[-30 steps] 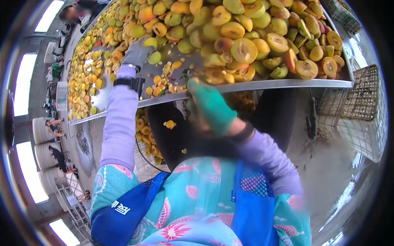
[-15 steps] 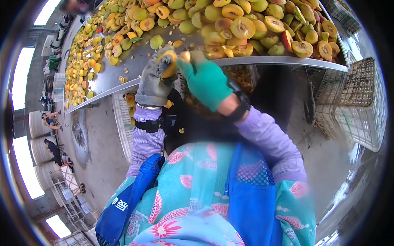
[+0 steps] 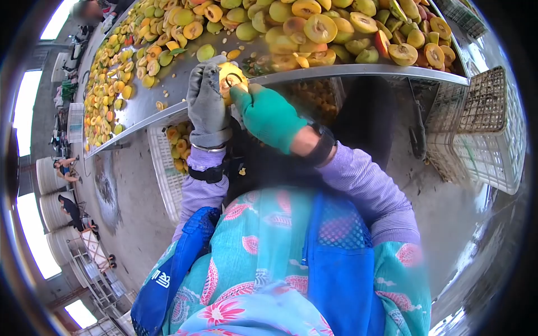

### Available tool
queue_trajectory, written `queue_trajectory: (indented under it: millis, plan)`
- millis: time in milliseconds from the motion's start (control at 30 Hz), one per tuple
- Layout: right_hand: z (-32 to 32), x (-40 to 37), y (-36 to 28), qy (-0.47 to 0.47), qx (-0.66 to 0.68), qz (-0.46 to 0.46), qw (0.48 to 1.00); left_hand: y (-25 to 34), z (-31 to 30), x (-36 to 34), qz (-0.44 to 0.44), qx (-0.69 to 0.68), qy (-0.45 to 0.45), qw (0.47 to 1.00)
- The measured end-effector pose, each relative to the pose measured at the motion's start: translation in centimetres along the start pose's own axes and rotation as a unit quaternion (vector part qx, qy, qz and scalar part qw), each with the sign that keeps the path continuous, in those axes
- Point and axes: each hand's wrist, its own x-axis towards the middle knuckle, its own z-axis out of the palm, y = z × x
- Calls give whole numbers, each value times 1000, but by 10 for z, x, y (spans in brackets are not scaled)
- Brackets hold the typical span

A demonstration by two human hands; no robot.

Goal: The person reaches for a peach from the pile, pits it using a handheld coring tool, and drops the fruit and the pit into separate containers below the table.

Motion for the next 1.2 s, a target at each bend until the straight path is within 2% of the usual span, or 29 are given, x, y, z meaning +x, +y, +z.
queue_trajectory:
  millis: [33,100,200,233,300,333,400,433,467,500,533,567,667,700,800,833,933,967,1033,1067,1100,1133,1200]
  plan:
    - [-1,1,-1,-21,35,18,999,0,3,-1,22,14,11,1000]
    - [-5,1,-5,-61,104,54,991,1,2,-5,81,137,11,987]
    - [12,3,6,-3,67,-49,997,3,6,-7,158,255,9,954]
    - [10,-1,7,-38,89,18,995,4,8,-7,184,281,9,942]
    - [-1,-10,-18,-107,128,146,975,1,7,-8,147,213,11,966]
    - [4,-6,-6,-95,160,96,978,-2,4,-11,125,181,11,975]
    - [15,1,15,-73,225,4,972,-3,-17,-3,216,380,-106,893]
    - [4,-4,11,-129,226,101,960,-3,-23,1,259,469,-163,829]
    - [8,-7,9,-128,273,126,945,1,-19,0,143,381,-128,904]
    - [15,-9,5,-123,319,150,928,4,-11,0,24,282,-92,955]
    - [21,-10,2,-119,363,174,908,10,-2,0,-97,174,-54,979]
    - [24,-12,-3,-98,359,184,910,17,4,0,-64,223,-60,971]
    - [14,-7,6,-260,548,187,773,22,3,15,-52,242,-152,957]
    - [10,-13,1,-254,552,170,776,25,1,19,-182,102,-217,954]
    - [15,-19,10,-332,710,163,599,35,2,23,-224,43,-312,922]
    - [15,-19,13,-342,703,136,608,32,2,26,-206,43,-335,918]
    - [8,-20,3,-285,605,146,729,19,2,23,-90,-7,-325,941]
    - [8,-18,4,-316,625,143,699,15,3,13,-141,-110,-249,952]
    - [9,-13,8,-377,662,142,632,17,0,0,-163,-129,-182,961]
    - [9,-15,2,-346,614,153,693,20,-1,-3,-170,-137,-146,965]
    - [8,-22,-9,-314,562,165,747,22,-3,-4,-132,-135,-167,968]
    - [9,-28,-15,-281,506,174,796,27,-4,-4,-124,-58,-173,975]
    - [13,-33,-18,-240,429,172,854,38,-3,1,-106,99,-190,971]
